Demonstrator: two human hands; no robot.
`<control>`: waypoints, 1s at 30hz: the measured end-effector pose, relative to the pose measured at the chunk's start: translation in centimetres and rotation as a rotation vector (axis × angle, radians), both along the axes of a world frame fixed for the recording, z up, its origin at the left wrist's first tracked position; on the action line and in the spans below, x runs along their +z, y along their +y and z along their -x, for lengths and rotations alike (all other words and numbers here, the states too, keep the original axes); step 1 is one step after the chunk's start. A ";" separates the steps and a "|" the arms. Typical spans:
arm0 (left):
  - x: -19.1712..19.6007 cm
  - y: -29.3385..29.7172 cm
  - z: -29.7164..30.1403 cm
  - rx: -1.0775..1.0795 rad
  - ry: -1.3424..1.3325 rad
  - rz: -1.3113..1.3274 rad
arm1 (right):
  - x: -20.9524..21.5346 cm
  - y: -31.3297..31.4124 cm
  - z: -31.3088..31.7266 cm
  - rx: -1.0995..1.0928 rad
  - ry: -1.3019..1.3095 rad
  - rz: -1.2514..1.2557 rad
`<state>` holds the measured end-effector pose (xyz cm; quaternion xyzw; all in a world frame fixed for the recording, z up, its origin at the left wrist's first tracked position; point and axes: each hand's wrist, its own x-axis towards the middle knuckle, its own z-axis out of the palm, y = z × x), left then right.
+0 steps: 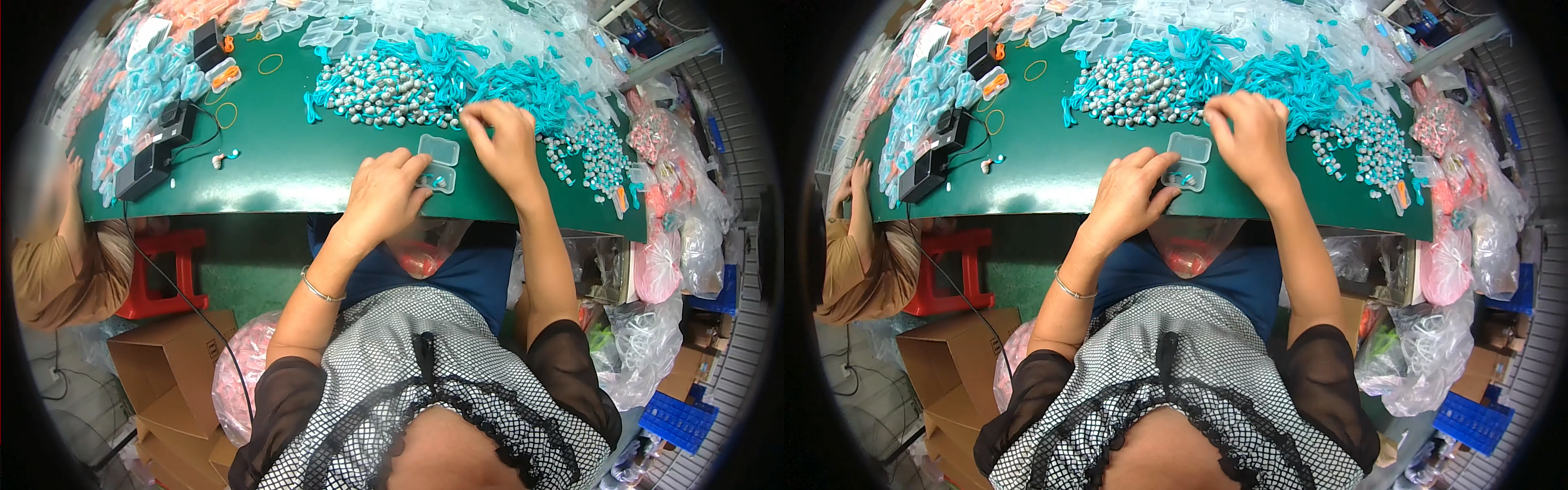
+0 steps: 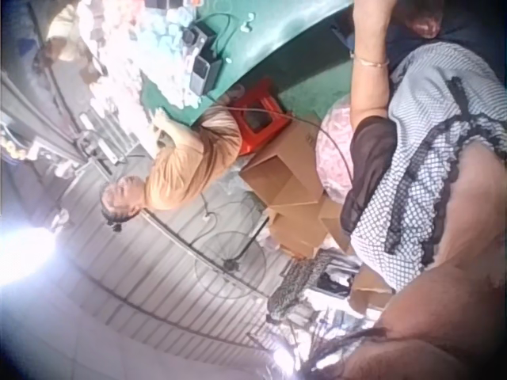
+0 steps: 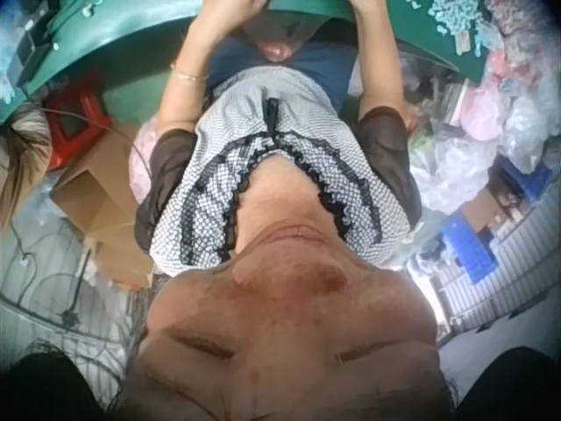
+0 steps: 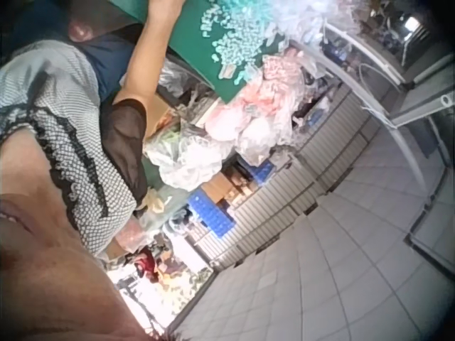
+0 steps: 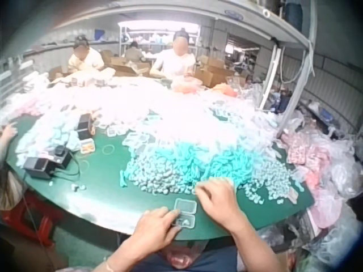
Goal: Packaging small components or accessories into individual plastic cases on a factory assembly line.
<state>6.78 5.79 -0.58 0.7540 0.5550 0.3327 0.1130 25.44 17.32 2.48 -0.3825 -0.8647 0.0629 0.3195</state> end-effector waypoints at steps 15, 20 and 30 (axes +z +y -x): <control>-0.6 -0.1 0.3 0.034 -0.118 0.054 | -0.7 -1.3 -1.1 -0.062 0.360 0.231; -0.9 0.6 0.2 0.021 -0.216 0.087 | -1.7 -4.5 -2.4 0.150 0.224 0.272; -1.0 0.8 0.2 0.030 -0.184 0.063 | -1.8 -5.4 -1.3 0.190 -0.150 -0.165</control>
